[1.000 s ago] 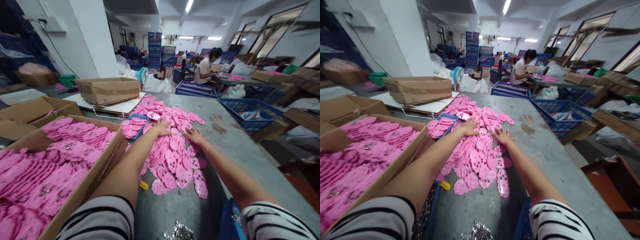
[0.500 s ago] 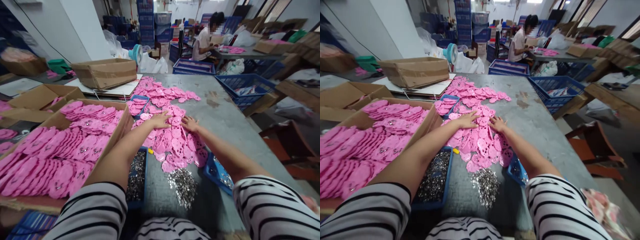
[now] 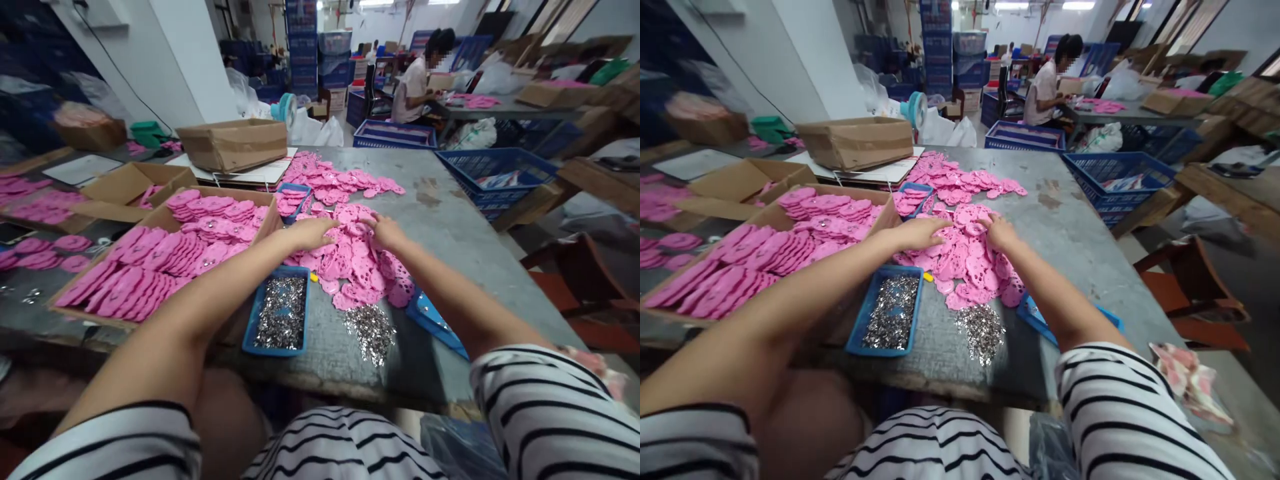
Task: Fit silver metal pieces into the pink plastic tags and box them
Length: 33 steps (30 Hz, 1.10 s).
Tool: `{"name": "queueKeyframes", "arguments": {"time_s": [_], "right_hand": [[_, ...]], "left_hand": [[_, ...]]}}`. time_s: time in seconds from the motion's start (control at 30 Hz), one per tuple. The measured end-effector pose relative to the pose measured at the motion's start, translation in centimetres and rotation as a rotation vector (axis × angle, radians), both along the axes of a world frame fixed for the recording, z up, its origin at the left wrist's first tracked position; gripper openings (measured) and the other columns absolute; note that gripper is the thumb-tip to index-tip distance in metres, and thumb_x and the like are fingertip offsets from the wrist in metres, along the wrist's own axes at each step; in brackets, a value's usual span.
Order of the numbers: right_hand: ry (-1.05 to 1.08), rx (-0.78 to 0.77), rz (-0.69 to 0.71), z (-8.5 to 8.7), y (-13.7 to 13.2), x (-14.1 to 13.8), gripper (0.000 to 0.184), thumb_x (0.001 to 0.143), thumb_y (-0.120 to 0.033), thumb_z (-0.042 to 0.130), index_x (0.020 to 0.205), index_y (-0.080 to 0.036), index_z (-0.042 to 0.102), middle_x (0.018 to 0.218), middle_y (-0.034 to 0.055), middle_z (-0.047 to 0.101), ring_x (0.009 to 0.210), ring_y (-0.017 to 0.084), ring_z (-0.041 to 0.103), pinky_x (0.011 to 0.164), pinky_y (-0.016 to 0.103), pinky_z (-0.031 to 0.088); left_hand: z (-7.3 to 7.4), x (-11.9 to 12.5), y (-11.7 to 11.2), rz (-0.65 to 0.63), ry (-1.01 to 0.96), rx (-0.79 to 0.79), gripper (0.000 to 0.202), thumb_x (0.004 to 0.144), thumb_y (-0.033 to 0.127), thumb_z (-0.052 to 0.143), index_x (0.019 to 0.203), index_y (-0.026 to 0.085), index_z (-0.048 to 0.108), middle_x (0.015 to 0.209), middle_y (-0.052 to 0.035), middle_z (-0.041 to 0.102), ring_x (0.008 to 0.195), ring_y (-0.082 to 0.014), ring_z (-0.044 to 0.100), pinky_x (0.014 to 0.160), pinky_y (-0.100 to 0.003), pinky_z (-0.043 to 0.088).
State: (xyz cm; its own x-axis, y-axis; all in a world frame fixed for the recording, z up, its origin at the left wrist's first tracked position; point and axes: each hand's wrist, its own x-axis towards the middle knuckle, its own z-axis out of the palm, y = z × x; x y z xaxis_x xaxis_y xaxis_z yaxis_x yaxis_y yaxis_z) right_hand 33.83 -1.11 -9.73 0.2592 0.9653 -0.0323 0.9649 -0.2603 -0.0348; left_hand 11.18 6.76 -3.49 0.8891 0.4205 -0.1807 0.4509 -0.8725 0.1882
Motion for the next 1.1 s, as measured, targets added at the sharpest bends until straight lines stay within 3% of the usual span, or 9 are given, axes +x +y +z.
{"name": "queueKeyframes", "arguments": {"time_s": [0.17, 0.3, 0.4, 0.53, 0.63, 0.77, 0.87, 1.0, 1.1], "right_hand": [[-0.13, -0.042, 0.03, 0.4, 0.8, -1.2, 0.04, 0.096, -0.02, 0.045, 0.129, -0.03, 0.064, 0.146, 0.0085, 0.052, 0.125, 0.028, 0.052, 0.101, 0.04, 0.044], [-0.155, -0.02, 0.049, 1.4, 1.2, -1.2, 0.043, 0.097, -0.018, 0.035, 0.129, -0.024, 0.064, 0.14, 0.0108, 0.056, 0.122, 0.028, 0.052, 0.097, 0.038, 0.045], [-0.169, -0.031, 0.079, 1.7, 1.0, -1.3, 0.046, 0.095, -0.013, 0.036, 0.131, -0.024, 0.063, 0.138, 0.0106, 0.058, 0.121, 0.028, 0.053, 0.096, 0.038, 0.044], [-0.177, -0.061, 0.057, 0.8, 0.4, -0.8, 0.044, 0.092, -0.017, 0.041, 0.13, -0.022, 0.064, 0.133, 0.0131, 0.062, 0.117, 0.029, 0.056, 0.092, 0.038, 0.047], [-0.188, -0.059, 0.028, 0.2, 0.1, -0.1, 0.045, 0.092, -0.022, 0.043, 0.134, -0.022, 0.061, 0.132, 0.0135, 0.062, 0.117, 0.029, 0.056, 0.092, 0.038, 0.047], [-0.202, -0.051, 0.018, -0.2, 0.3, 0.3, 0.05, 0.092, -0.024, 0.043, 0.141, -0.024, 0.053, 0.137, 0.0131, 0.057, 0.117, 0.029, 0.055, 0.093, 0.038, 0.048], [-0.213, -0.05, 0.02, -0.2, 0.8, 0.0, 0.05, 0.093, -0.022, 0.042, 0.141, -0.026, 0.053, 0.143, 0.012, 0.053, 0.119, 0.029, 0.053, 0.095, 0.038, 0.047], [-0.217, -0.053, 0.04, 0.2, 1.5, -0.7, 0.043, 0.095, -0.021, 0.039, 0.129, -0.027, 0.064, 0.138, 0.0105, 0.057, 0.117, 0.027, 0.055, 0.091, 0.036, 0.048], [-0.218, -0.026, 0.05, 1.6, 1.7, -1.2, 0.043, 0.096, -0.018, 0.036, 0.126, -0.024, 0.065, 0.133, 0.0115, 0.061, 0.113, 0.027, 0.056, 0.088, 0.034, 0.046]], "left_hand": [[0.9, -4.8, -4.7, 0.025, -0.078, -0.092, 0.056, 0.09, 0.031, 0.056, 0.145, 0.022, 0.045, 0.148, -0.0137, 0.05, 0.132, -0.0306, 0.051, 0.107, -0.043, 0.04], [0.5, -7.6, -6.8, 0.118, -0.224, -0.212, 0.054, 0.088, 0.03, 0.06, 0.14, 0.018, 0.051, 0.14, -0.0146, 0.058, 0.12, -0.029, 0.059, 0.104, -0.041, 0.042], [0.2, -8.8, -7.3, 0.228, -0.344, -0.275, 0.05, 0.085, 0.028, 0.062, 0.133, 0.015, 0.057, 0.125, -0.0161, 0.067, 0.1, -0.0264, 0.066, 0.094, -0.039, 0.046], [-0.1, -9.1, -8.1, 0.312, -0.395, -0.398, 0.049, 0.084, 0.029, 0.062, 0.131, 0.014, 0.058, 0.113, -0.0146, 0.071, 0.079, -0.0212, 0.065, 0.078, -0.036, 0.048], [-0.9, -8.9, -8.9, 0.318, -0.454, -0.538, 0.049, 0.084, 0.032, 0.06, 0.13, 0.016, 0.057, 0.114, -0.0131, 0.07, 0.078, -0.018, 0.062, 0.074, -0.033, 0.047], [-3.2, -9.1, -8.9, 0.304, -0.495, -0.772, 0.049, 0.081, 0.031, 0.064, 0.127, 0.018, 0.057, 0.117, -0.0117, 0.067, 0.076, -0.0142, 0.06, 0.072, -0.03, 0.046], [-4.6, -9.6, -8.1, 0.38, -0.533, -0.91, 0.046, 0.08, 0.027, 0.064, 0.125, 0.016, 0.057, 0.11, -0.01, 0.066, 0.077, -0.0134, 0.06, 0.075, -0.031, 0.047], [-5.1, -10.3, -7.5, 0.448, -0.623, -1.101, 0.042, 0.08, 0.027, 0.067, 0.119, 0.017, 0.058, 0.097, -0.0048, 0.064, 0.076, -0.0116, 0.061, 0.078, -0.031, 0.048], [-5.0, -10.6, -7.6, 0.477, -0.666, -1.135, 0.044, 0.076, 0.031, 0.072, 0.116, 0.018, 0.059, 0.097, -0.0033, 0.063, 0.073, -0.0104, 0.061, 0.076, -0.03, 0.049]]}}
